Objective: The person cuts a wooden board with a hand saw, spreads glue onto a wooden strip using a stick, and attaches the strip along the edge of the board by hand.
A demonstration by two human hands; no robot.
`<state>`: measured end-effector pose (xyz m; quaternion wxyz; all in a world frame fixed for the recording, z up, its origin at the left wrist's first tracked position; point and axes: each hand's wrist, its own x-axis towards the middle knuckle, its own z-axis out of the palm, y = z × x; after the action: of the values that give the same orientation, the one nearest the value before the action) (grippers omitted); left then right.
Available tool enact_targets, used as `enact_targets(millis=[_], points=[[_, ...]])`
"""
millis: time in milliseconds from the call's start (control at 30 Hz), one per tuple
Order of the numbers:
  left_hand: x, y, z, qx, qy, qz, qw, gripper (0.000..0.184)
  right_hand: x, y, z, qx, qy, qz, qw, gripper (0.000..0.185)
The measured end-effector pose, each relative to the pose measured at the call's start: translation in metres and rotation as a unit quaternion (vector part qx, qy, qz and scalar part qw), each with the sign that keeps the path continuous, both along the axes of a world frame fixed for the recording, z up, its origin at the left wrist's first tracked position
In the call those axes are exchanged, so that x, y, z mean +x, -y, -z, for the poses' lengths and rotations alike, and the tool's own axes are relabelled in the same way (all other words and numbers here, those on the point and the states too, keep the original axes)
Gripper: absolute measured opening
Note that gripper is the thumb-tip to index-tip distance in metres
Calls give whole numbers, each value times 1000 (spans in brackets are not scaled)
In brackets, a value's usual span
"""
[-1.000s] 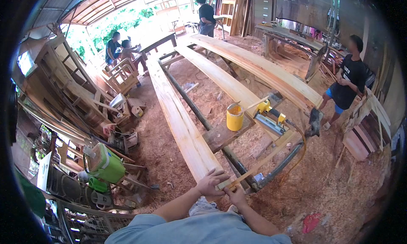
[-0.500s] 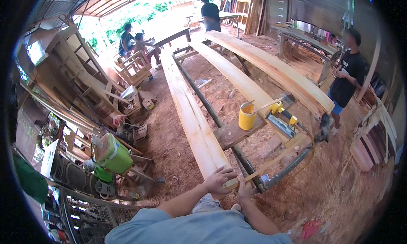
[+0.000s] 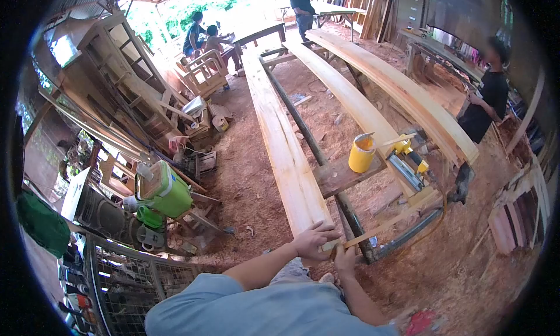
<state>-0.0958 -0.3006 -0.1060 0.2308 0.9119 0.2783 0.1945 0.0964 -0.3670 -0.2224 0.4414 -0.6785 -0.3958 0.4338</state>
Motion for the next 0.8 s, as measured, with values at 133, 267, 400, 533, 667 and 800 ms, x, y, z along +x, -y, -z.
enact_targets(millis=[133,267,400,533,667,800], points=[[0,-1,-4,-11,-29,10,999,59,-2,-3,11,47,46,53,996,38],[-1,-3,1,4,-26,13,1000,64,-4,1,-40,-33,-125,73,989,46],[-1,0,-7,-23,-35,4,999,67,-11,15,-59,-117,-104,-10,988,49],[-2,-3,-1,-14,-38,12,999,65,-17,15,-87,-108,-133,-14,985,47],[-1,-3,-5,-22,-29,11,999,54,-22,18,-106,-96,-130,-26,987,48],[0,-2,-15,-24,-53,1,998,49,-24,15,-92,-31,-156,-22,987,33]])
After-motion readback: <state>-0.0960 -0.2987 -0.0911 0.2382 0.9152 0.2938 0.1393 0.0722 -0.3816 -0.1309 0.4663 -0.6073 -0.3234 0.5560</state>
